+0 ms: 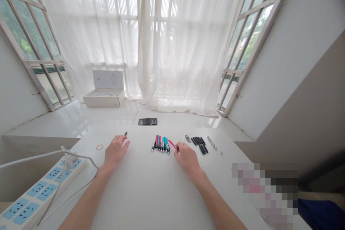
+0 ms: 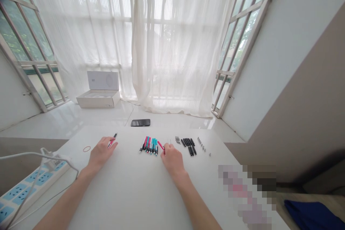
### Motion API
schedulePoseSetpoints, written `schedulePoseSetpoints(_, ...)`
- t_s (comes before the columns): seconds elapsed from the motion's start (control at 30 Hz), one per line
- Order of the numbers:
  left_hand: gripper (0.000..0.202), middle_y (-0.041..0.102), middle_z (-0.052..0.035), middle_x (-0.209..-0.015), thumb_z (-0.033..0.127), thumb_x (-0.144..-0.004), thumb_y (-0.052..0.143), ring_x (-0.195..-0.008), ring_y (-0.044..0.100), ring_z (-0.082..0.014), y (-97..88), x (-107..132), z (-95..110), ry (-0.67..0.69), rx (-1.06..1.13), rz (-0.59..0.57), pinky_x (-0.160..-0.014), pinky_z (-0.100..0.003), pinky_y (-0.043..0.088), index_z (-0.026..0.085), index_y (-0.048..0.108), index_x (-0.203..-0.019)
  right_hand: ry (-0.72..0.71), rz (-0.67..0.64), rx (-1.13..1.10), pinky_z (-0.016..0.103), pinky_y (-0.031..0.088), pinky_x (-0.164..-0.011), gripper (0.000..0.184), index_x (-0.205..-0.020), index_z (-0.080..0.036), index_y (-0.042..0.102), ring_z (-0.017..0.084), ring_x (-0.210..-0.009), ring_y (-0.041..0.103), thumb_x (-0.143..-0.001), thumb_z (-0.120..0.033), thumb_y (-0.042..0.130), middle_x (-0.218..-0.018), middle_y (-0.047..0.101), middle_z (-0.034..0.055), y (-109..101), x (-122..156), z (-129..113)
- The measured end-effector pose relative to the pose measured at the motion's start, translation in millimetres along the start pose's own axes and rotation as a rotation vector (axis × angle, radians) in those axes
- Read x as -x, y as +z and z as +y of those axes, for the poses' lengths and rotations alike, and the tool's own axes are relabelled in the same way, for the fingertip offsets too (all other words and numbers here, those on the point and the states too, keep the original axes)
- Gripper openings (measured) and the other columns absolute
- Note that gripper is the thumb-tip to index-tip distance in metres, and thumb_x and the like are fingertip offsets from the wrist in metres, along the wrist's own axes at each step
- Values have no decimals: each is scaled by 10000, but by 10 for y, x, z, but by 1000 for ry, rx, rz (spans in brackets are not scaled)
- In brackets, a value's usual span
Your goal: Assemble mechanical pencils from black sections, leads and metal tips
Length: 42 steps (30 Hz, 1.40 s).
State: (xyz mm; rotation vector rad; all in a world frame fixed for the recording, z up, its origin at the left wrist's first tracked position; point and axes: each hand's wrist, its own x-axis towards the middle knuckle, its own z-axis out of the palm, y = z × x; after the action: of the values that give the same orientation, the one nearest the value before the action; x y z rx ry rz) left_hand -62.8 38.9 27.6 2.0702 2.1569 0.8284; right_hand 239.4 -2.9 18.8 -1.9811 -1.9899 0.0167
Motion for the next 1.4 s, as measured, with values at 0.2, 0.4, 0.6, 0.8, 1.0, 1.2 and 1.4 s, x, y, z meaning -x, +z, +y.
schedulePoseSetpoints(0.2, 302, 669, -14, -789, 464, -858, 495, -652, 545, -161, 54, 262, 511, 198, 486, -259, -652, -282, 419, 208, 645, -796, -8, 182, -264, 248, 376, -592, 114, -809, -188, 631, 151, -642, 571, -820, -198, 518, -796, 662, 45, -118, -34, 92)
schedulePoseSetpoints(0.4, 476, 639, -94, -1083, 537, -839, 529, -896, 589, -195, 119, 516, 828, -88, 1112, -540, -679, -276, 453, 195, 568, -1168, -46, -17, -869, 223, 390, -489, 129, -793, -189, 636, 105, -508, 472, -787, -304, 579, -702, 650, 3, -38, 112, -267)
schedulePoseSetpoints(0.6, 345, 638, -67, -892, 505, -841, 569, -853, 581, -179, 105, 506, 838, -206, 1395, -421, -822, -330, 472, 163, 601, -865, -232, -110, -795, 227, 414, -532, 205, -823, -206, 679, 113, -561, 504, -842, -366, 554, -743, 673, 11, 57, 149, -341)
schedulePoseSetpoints(0.8, 341, 654, -29, -770, 457, -850, 591, -678, 558, -134, -101, 413, 788, -149, 1287, -402, -696, -284, 478, 161, 569, -1019, -68, 220, -333, 270, 408, -595, 346, -812, -203, 680, 143, -592, 549, -905, -433, 438, -815, 666, 59, 38, -131, 360)
schedulePoseSetpoints(1.0, 281, 664, -36, -767, 436, -867, 556, -613, 541, -119, -47, 533, 849, 13, 1184, -590, -606, -260, 456, 167, 553, -947, 164, 98, -14, 259, 344, -572, 284, -750, -199, 679, 147, -640, 582, -878, -364, 485, -812, 654, 39, 89, -170, 488)
schedulePoseSetpoints(1.2, 274, 662, -38, -753, 439, -863, 551, -585, 531, -116, 49, 591, 877, 53, 1129, -648, -546, -240, 429, 171, 548, -919, 169, 56, 101, 261, 303, -553, 247, -684, -182, 652, 142, -631, 581, -861, -292, 518, -779, 652, 48, 112, -180, 386)
schedulePoseSetpoints(1.4, 262, 656, -28, -727, 436, -861, 539, -595, 538, -122, 39, 579, 883, 80, 1093, -635, -543, -235, 424, 178, 556, -901, 166, 121, -165, 251, 360, -574, 268, -666, -186, 656, 154, -614, 572, -830, -344, 515, -702, 654, 36, 105, -195, 482)
